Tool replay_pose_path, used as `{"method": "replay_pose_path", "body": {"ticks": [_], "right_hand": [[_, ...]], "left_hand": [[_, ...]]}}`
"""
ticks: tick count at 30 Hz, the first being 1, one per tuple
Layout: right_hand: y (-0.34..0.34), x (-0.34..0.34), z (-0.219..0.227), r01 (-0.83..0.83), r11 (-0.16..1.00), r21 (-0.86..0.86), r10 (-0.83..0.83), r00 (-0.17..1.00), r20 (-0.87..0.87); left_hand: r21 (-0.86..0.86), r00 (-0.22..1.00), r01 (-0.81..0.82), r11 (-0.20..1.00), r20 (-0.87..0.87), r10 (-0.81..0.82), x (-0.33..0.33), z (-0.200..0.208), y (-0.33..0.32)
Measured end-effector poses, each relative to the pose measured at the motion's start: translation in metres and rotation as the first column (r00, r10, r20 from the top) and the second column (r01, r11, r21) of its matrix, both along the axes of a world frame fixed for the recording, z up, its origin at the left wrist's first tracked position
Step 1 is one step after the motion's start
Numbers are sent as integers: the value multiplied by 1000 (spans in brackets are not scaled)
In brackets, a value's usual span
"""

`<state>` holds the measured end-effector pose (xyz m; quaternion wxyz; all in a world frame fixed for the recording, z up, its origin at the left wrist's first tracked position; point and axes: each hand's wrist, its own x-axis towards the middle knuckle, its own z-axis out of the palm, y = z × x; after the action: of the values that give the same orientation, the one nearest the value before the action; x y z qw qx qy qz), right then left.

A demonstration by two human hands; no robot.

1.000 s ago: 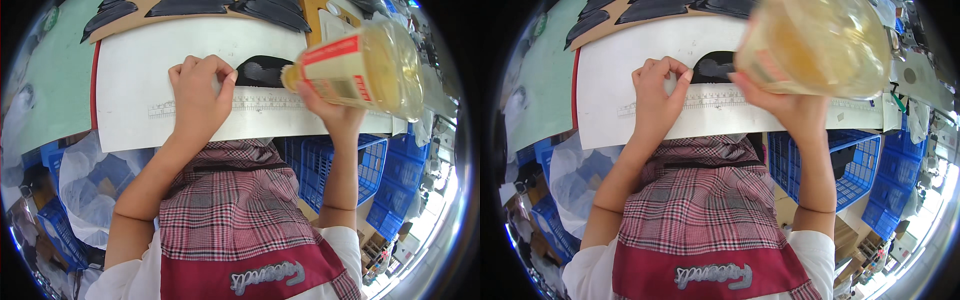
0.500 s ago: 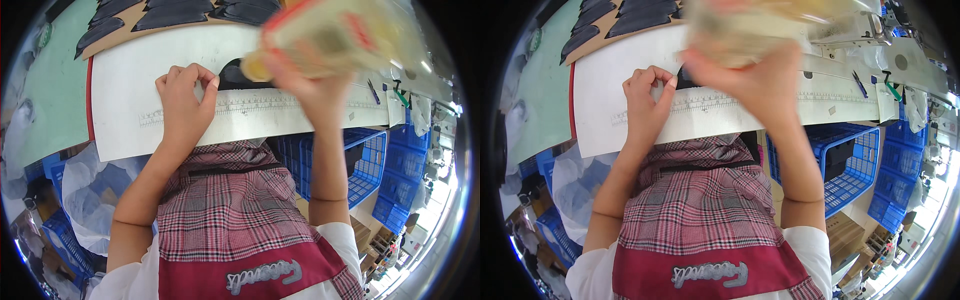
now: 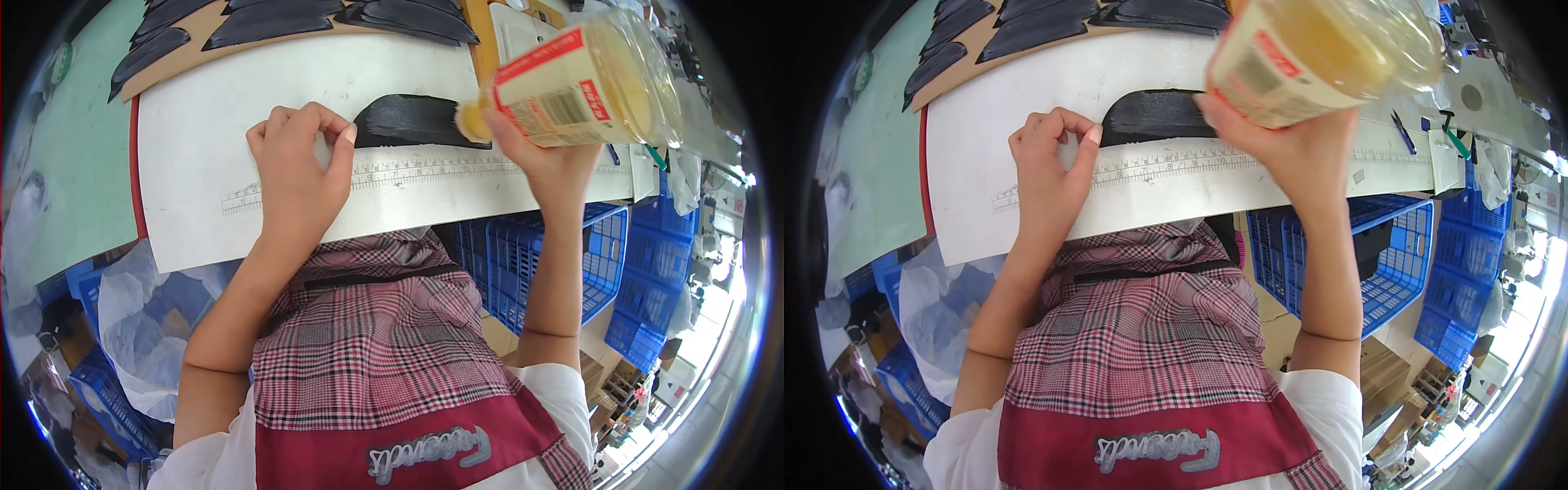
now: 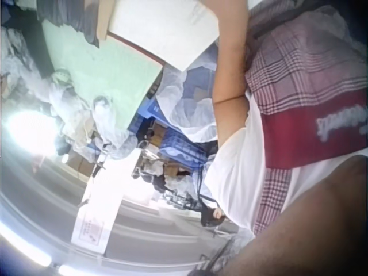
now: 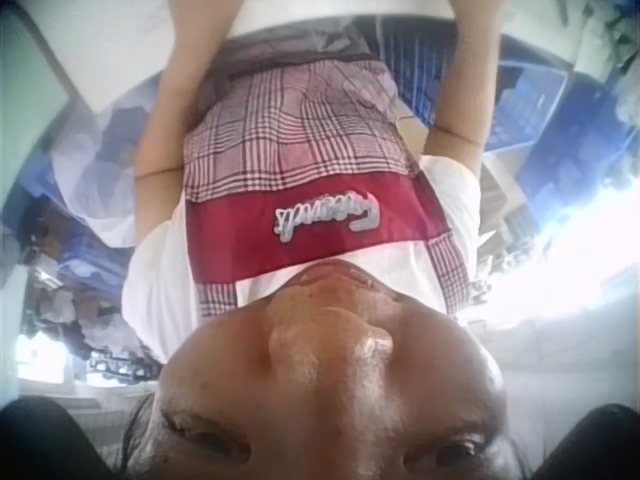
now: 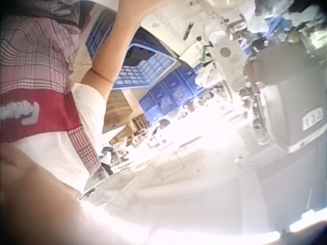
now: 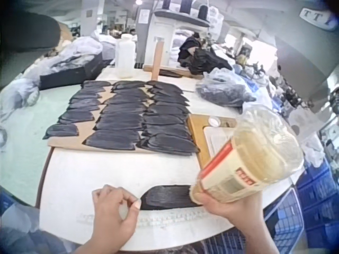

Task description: The person applies a yellow liquid from a plastic bottle onto the edges of black semi-circular fabric pieces. They handle the pieces one at a time, applying the liquid along the curved edge and then placing the treated piece onto a stack on the table.

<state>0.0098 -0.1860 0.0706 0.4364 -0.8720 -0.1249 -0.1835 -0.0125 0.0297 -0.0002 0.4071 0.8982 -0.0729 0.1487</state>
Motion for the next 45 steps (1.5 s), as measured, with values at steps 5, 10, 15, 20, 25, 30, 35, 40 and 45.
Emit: {"method": "replay_pose_path", "body": {"ticks": [5, 10, 15, 20, 25, 30, 35, 40, 45], "right_hand": [[-59, -9, -8, 200, 979, -39, -197, 978, 64], [-85, -26, -32, 191, 735, 650, -65, 975, -214], [-60, -25, -63, 117, 479, 870, 97, 978, -185], [-61, -25, -72, -18, 362, 932, 225, 972, -69], [-63, -24, -74, -65, 295, 953, 276, 961, -19], [-69, -23, -77, -82, 254, 964, 345, 939, -10], [-70, -23, -78, -74, 207, 975, 373, 928, -9], [-71, -23, -79, -74, 207, 976, 381, 925, -11], [-69, -23, -78, -82, 225, 971, 368, 930, -7]], "left_hand": [[34, 997, -2, 999, -73, 4, -1, 6, 0], [-91, 981, 9, 996, -190, -27, 0, 17, 4], [299, 993, 70, 952, 73, -96, 4, 26, -11], [442, 986, 39, 896, 129, -106, 4, 28, -17], [446, 986, 43, 894, 123, -109, 4, 28, -22], [426, 973, 29, 904, 195, -123, 5, 29, -24], [396, 974, 65, 916, 175, -144, 1, 37, -26], [87, 992, 99, 991, -88, -91, 5, 43, -20], [-494, 831, -96, 864, -517, -204, 18, 50, -4]]}}
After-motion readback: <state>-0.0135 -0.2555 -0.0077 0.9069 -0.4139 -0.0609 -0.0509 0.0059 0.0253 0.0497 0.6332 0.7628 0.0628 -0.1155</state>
